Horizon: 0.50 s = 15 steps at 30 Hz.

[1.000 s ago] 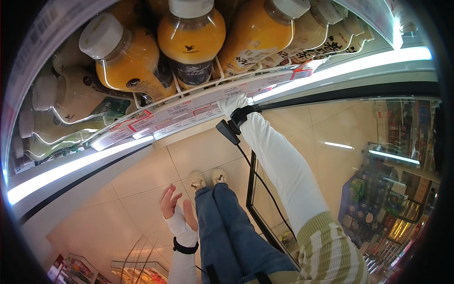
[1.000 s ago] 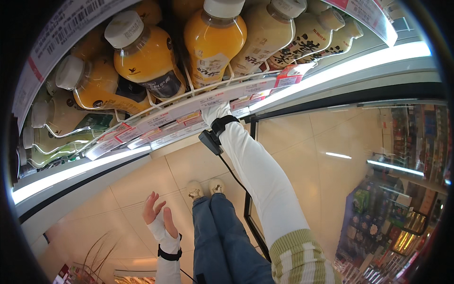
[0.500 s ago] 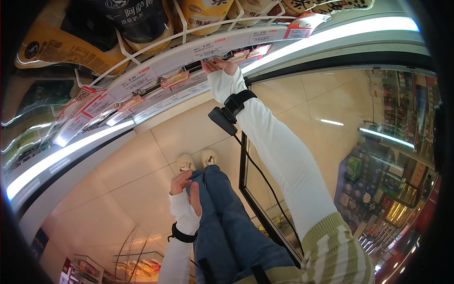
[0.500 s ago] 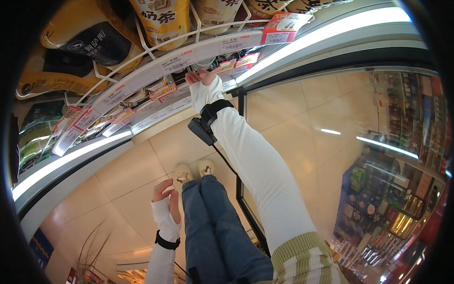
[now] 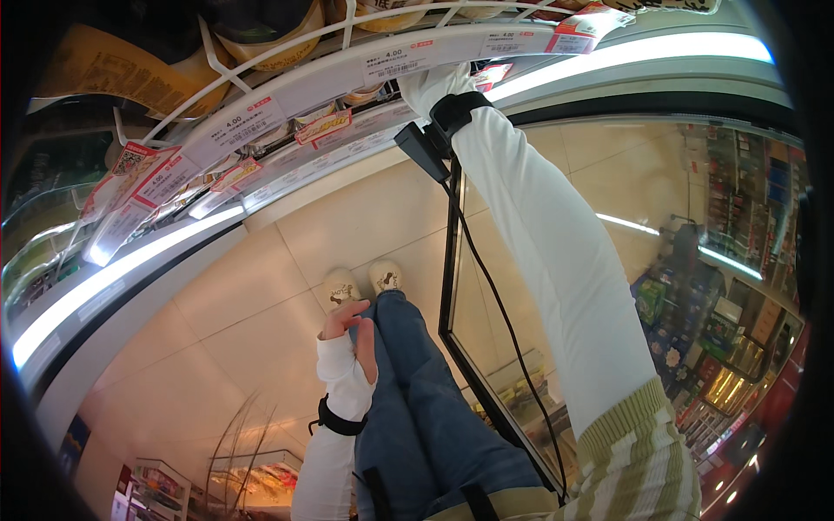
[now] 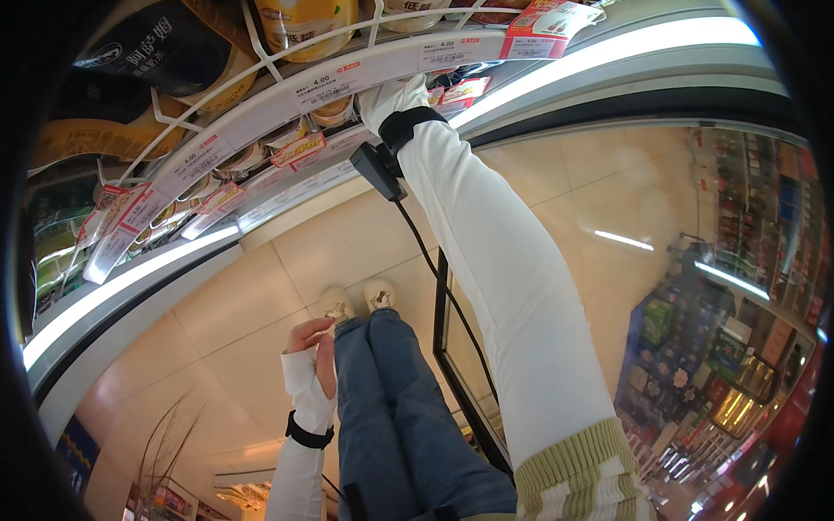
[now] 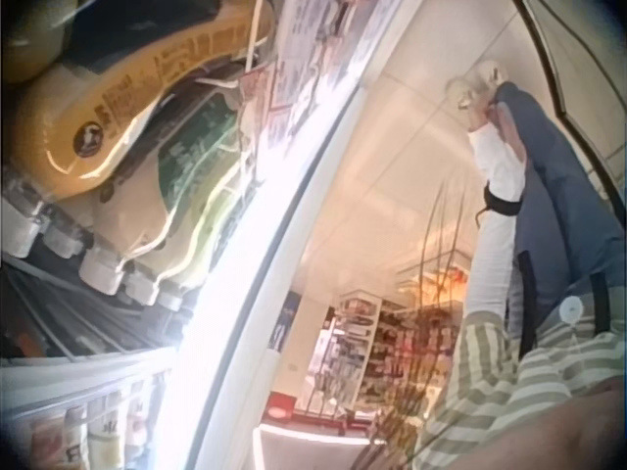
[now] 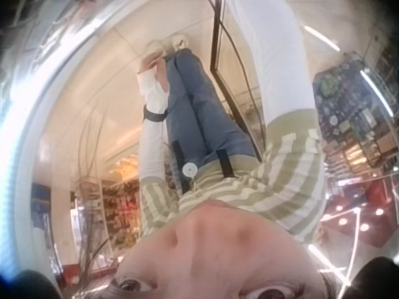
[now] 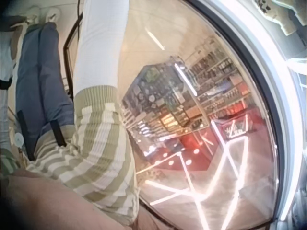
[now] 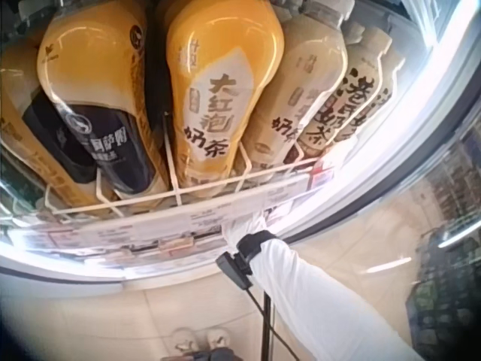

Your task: The recorder takes a bottled beverage from a refrigerator and places it onto a shelf in a storage area.

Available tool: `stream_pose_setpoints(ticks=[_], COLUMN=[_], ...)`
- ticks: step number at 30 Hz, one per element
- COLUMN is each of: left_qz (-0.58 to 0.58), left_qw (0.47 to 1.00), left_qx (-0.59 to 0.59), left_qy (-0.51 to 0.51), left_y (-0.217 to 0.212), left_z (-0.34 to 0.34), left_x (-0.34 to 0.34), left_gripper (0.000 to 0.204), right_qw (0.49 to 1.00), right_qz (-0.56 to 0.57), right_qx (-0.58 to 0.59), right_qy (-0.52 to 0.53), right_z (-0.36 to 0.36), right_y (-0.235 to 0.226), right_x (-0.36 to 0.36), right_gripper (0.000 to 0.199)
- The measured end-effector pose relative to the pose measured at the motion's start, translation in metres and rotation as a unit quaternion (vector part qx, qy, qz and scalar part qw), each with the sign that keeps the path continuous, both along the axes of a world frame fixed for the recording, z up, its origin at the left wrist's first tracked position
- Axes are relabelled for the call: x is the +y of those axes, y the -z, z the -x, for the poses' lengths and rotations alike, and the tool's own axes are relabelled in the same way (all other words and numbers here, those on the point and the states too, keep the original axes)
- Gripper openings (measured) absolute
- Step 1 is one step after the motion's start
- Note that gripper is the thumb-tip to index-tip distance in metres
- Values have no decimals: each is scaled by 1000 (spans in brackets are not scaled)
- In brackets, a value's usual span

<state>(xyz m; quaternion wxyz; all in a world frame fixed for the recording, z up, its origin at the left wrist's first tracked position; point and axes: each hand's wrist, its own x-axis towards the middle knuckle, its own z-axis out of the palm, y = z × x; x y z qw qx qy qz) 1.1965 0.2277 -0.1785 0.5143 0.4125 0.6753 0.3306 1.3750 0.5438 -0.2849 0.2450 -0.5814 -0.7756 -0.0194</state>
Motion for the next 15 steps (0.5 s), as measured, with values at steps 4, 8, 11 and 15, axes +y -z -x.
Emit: stream_pose_setpoints(ticks=[4,8,11,15], left_qz=[33,49,58,39], left_qw=[999,998,998,999], left_qx=[16,30,9,7], left_qy=[1,3,-4,-3], left_y=[2,4,7,12], left_z=[19,23,24,23], left_x=[-9,-16,-19,-18], left_gripper=[15,14,15,14], right_qw=[984,984,984,983], right_qz=[137,155,163,173], right_qx=[-114,-73,-39,28], right_qy=[23,49,58,53], right_z=[26,25,24,23], right_y=[-43,-45,-45,-46], right_x=[-1,17,24,27], right_gripper=[25,26,26,26])
